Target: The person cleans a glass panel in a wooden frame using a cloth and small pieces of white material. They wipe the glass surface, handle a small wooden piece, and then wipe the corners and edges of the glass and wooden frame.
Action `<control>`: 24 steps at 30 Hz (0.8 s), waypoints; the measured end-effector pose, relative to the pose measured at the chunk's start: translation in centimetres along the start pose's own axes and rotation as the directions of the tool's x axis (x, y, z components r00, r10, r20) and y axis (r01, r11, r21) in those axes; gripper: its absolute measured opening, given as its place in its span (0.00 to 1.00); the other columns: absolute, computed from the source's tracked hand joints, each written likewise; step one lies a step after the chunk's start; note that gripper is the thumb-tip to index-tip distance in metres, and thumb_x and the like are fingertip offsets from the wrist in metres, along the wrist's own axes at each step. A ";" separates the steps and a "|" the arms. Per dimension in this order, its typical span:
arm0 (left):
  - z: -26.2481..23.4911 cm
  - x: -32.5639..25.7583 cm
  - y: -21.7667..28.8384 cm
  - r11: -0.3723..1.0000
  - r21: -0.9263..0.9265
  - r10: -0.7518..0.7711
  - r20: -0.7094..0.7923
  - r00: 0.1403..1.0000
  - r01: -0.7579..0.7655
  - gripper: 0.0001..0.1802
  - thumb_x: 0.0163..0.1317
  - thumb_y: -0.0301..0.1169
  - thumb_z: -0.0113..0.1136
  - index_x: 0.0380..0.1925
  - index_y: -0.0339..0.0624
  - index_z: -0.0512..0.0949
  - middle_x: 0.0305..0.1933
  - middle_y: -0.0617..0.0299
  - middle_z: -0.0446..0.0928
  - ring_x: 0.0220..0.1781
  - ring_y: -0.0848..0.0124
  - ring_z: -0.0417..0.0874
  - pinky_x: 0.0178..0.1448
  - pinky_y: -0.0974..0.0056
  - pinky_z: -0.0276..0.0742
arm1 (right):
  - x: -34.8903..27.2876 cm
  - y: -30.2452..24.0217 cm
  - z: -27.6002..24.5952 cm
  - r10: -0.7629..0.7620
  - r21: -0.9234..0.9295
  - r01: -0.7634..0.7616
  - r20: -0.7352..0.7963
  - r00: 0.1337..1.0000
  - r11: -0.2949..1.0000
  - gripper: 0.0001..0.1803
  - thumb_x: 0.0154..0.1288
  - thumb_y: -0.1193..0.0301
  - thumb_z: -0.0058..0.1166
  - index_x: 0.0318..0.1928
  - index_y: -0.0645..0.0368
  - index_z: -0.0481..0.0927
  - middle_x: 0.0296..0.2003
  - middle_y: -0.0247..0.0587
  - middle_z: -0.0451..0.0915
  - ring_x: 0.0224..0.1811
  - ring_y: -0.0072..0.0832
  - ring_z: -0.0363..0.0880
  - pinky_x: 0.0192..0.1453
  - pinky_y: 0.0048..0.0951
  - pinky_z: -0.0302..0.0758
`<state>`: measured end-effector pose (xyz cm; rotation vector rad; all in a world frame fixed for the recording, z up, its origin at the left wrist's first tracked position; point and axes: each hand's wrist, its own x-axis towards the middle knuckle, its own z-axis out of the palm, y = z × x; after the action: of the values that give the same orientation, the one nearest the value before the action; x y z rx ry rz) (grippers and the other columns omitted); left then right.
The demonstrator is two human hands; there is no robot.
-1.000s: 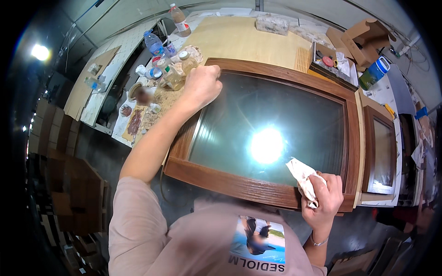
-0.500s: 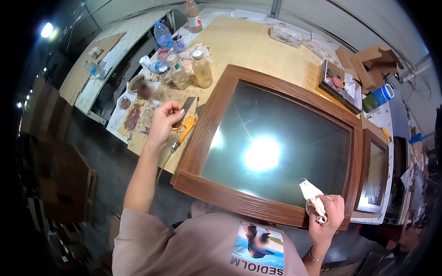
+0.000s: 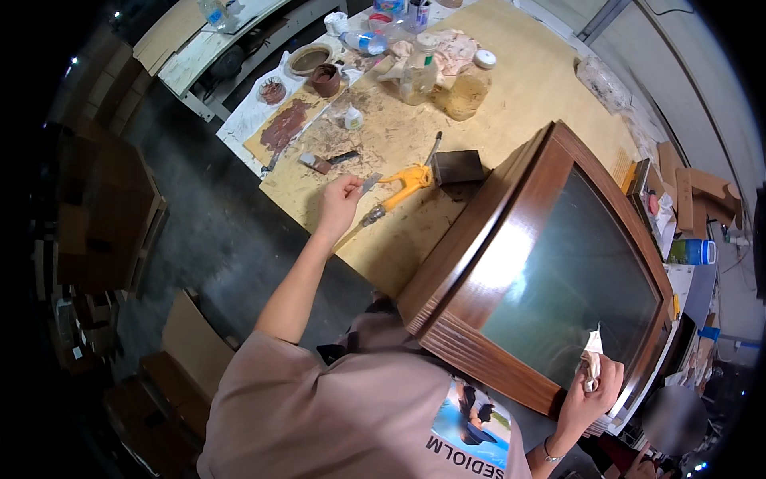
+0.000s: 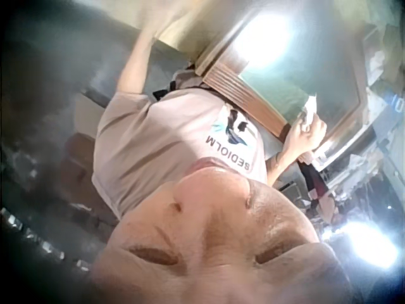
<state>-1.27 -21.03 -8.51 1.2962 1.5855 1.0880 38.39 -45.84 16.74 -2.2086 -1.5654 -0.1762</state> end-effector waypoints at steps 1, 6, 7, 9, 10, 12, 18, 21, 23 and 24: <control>-0.6 0.5 -0.1 0.999 0.050 0.001 -0.026 1.000 0.000 0.05 0.66 0.20 0.61 0.40 0.34 0.83 0.29 0.68 0.78 0.31 0.80 0.77 0.37 0.73 0.73 | 0.2 -0.2 0.5 0.001 -0.011 -0.001 -0.013 1.000 1.000 0.16 0.49 0.81 0.54 0.42 0.64 0.79 0.36 0.45 0.72 0.38 0.42 0.74 0.41 0.38 0.70; -3.9 2.2 1.3 0.921 0.320 0.294 -0.195 0.936 -0.223 0.05 0.59 0.25 0.65 0.35 0.43 0.86 0.34 0.56 0.83 0.37 0.59 0.84 0.42 0.58 0.78 | -0.3 -0.7 0.9 0.028 -0.040 -0.030 -0.051 0.998 0.999 0.14 0.51 0.83 0.52 0.42 0.66 0.79 0.34 0.43 0.70 0.35 0.38 0.72 0.38 0.36 0.69; -5.5 3.3 0.0 0.933 0.340 0.212 -0.242 0.947 -0.122 0.06 0.58 0.24 0.65 0.35 0.44 0.87 0.37 0.58 0.83 0.41 0.59 0.83 0.47 0.58 0.78 | -0.3 -0.8 0.9 0.038 -0.043 -0.040 -0.054 0.998 0.998 0.14 0.52 0.83 0.52 0.42 0.66 0.79 0.35 0.43 0.70 0.35 0.37 0.72 0.38 0.36 0.69; -8.6 4.1 0.4 0.830 0.531 0.347 -0.248 0.904 -0.173 0.11 0.56 0.23 0.66 0.40 0.46 0.87 0.42 0.59 0.84 0.46 0.56 0.81 0.53 0.58 0.77 | -0.4 -0.4 1.1 0.059 -0.038 -0.061 -0.056 0.997 0.997 0.13 0.53 0.83 0.52 0.42 0.66 0.78 0.35 0.43 0.70 0.35 0.36 0.72 0.38 0.35 0.69; -9.5 4.5 0.7 0.765 0.601 0.414 -0.185 0.891 -0.231 0.13 0.56 0.21 0.65 0.42 0.46 0.86 0.44 0.58 0.83 0.47 0.57 0.82 0.54 0.59 0.77 | -0.4 -0.3 1.2 0.065 -0.041 -0.067 -0.058 0.996 0.997 0.12 0.54 0.83 0.52 0.41 0.66 0.78 0.35 0.43 0.70 0.35 0.36 0.72 0.38 0.34 0.69; -10.8 5.2 1.0 0.610 0.714 0.527 -0.039 0.849 -0.345 0.18 0.55 0.18 0.65 0.47 0.45 0.84 0.48 0.56 0.83 0.48 0.57 0.83 0.56 0.61 0.77 | -0.4 -0.4 1.2 0.062 -0.060 -0.065 -0.062 0.996 0.996 0.11 0.56 0.83 0.52 0.41 0.66 0.78 0.36 0.43 0.71 0.35 0.36 0.73 0.38 0.35 0.70; -11.1 8.0 -0.1 0.771 0.577 0.271 0.087 0.959 -0.270 0.22 0.56 0.16 0.65 0.52 0.39 0.80 0.55 0.55 0.80 0.54 0.57 0.82 0.62 0.60 0.76 | -1.0 -0.3 1.3 0.072 -0.087 -0.080 -0.086 0.994 0.993 0.12 0.55 0.82 0.54 0.42 0.65 0.78 0.35 0.45 0.71 0.35 0.39 0.73 0.39 0.36 0.70; -8.7 7.8 3.7 0.963 -0.247 0.146 0.156 0.977 -0.105 0.20 0.62 0.11 0.58 0.55 0.27 0.74 0.48 0.57 0.82 0.52 0.71 0.83 0.54 0.68 0.82 | -0.3 -1.4 1.3 0.045 -0.126 -0.060 -0.117 0.992 0.990 0.12 0.54 0.80 0.57 0.41 0.65 0.79 0.35 0.46 0.73 0.39 0.44 0.74 0.43 0.39 0.71; -6.5 7.7 7.2 0.938 -0.346 0.064 0.273 0.960 0.036 0.23 0.65 0.13 0.57 0.60 0.29 0.72 0.46 0.58 0.82 0.41 0.73 0.85 0.46 0.70 0.84 | -0.1 -1.4 1.1 0.094 -0.150 -0.110 -0.106 0.990 0.983 0.12 0.54 0.79 0.58 0.41 0.64 0.79 0.36 0.46 0.74 0.40 0.45 0.74 0.43 0.41 0.71; -5.1 7.8 9.2 0.906 -0.417 0.087 0.342 0.936 0.068 0.22 0.65 0.14 0.57 0.60 0.29 0.72 0.46 0.57 0.82 0.41 0.73 0.85 0.46 0.68 0.85 | 0.4 -1.8 1.0 0.043 -0.166 -0.063 -0.122 0.992 0.984 0.12 0.53 0.79 0.59 0.40 0.62 0.79 0.36 0.45 0.73 0.39 0.45 0.73 0.43 0.41 0.71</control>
<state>-4.57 -13.02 1.33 1.1227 1.0050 1.0605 36.72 -44.61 16.47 -2.3194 -1.4741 -0.4315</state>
